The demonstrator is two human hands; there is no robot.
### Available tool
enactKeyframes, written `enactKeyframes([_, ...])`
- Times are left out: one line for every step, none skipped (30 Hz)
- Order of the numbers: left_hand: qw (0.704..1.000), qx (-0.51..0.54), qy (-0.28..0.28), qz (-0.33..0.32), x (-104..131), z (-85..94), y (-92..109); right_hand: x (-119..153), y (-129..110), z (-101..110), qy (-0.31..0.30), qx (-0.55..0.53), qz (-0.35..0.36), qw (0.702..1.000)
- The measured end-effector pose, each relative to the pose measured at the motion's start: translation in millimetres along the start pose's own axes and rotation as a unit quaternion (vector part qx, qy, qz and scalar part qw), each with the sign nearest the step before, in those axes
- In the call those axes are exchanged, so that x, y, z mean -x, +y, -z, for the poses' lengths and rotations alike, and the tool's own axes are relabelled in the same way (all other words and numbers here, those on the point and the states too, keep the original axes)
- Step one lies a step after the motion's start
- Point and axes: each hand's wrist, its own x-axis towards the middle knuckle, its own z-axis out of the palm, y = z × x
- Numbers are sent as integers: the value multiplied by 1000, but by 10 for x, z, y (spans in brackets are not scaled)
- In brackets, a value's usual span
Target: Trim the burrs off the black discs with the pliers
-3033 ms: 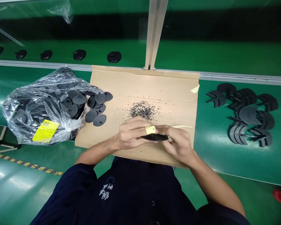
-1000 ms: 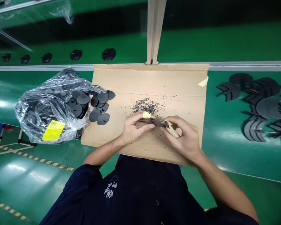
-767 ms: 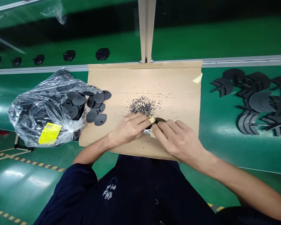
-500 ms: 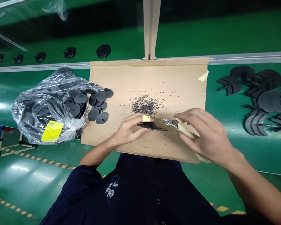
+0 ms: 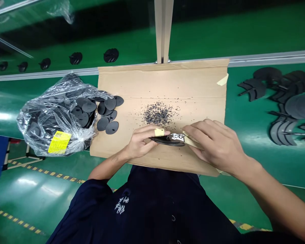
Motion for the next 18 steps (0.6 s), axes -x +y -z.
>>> enactKeyframes([1000,-4,3,-4,2,-3,-1,-6,-10,4,6,22,8,1000])
enactKeyframes([1000,-8,6,-7,5,-6,-4,-11,-21,8,8,41,15,999])
enactKeyframes([1000,-10,8,-8,9,-12,-10,-14,-33,10,6,57,21,998])
enactKeyframes([1000,-11,10,-9,16,-20,-17,-14,-43,10,0,69,26,997])
enactKeyframes([1000,-11,10,-9,24,-31,-23,-12,-49,8,-10,75,29,997])
enactKeyframes([1000,-9,11,-9,36,-45,-26,-6,-50,3,-25,74,28,997])
enactKeyframes([1000,-7,12,-8,49,-61,-25,2,-43,-6,-39,67,22,997])
enactKeyframes([1000,-6,14,-7,64,-78,-17,15,-29,-19,-51,52,12,997])
enactKeyframes([1000,-6,12,-3,80,-90,-4,34,-6,-37,-62,27,4,998])
enactKeyframes([1000,-8,7,7,95,-93,9,61,22,-60,-68,-6,-3,998])
enactKeyframes([1000,-14,-4,26,107,-81,17,95,56,-90,-68,-42,-11,997])
enactKeyframes([998,-23,-17,53,112,-48,11,139,91,-128,-64,-74,-22,995])
enactKeyframes([995,-36,-26,86,105,13,-18,190,126,-175,-59,-97,-35,993])
enactKeyframes([991,-52,-29,119,80,108,-76,247,156,-231,-55,-106,-51,992])
enactKeyframes([986,-72,-22,146,30,240,-167,308,180,-294,-52,-99,-71,991])
enactKeyframes([982,-95,-5,163,-51,409,-290,370,192,-360,-54,-78,-90,991])
enactKeyframes([979,-119,14,166,-168,607,-443,430,192,-423,-61,-52,-105,991])
enactKeyframes([976,-148,34,158,-323,820,-622,485,177,-479,-69,-27,-117,990])
